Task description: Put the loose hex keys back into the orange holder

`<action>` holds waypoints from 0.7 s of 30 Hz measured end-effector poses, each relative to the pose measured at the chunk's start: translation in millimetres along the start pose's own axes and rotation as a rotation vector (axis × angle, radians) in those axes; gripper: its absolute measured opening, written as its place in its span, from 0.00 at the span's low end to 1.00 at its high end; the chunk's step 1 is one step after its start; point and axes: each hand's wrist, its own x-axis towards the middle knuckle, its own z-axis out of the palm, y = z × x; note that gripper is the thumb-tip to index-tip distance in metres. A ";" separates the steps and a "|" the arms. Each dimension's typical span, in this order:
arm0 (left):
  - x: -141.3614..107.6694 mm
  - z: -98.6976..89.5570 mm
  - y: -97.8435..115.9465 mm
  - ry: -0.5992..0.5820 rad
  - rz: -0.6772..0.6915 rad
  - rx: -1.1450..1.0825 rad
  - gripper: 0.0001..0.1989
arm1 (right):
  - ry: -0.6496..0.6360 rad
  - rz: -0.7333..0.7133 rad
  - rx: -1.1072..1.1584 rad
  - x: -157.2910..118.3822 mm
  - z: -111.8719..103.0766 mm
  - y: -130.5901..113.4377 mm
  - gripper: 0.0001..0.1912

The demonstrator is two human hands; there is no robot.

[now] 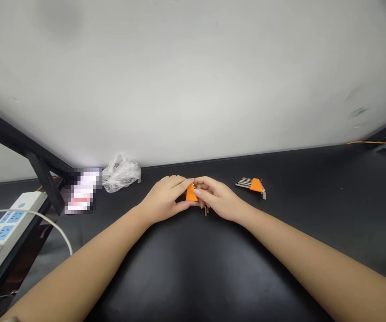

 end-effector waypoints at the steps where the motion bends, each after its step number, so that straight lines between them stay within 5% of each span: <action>1: 0.3 0.3 1.1 0.001 -0.001 -0.002 0.24 | -0.007 0.018 0.034 0.4 -0.6 -0.7 0.17; 14: 1.1 -6.6 -2.1 -0.045 -0.044 0.008 0.19 | -0.122 0.126 0.165 2.9 -21.5 -3.9 0.18; 21: 1.0 -5.8 -0.2 -0.067 -0.048 0.022 0.18 | -0.146 0.122 0.028 0.0 -21.6 -7.9 0.20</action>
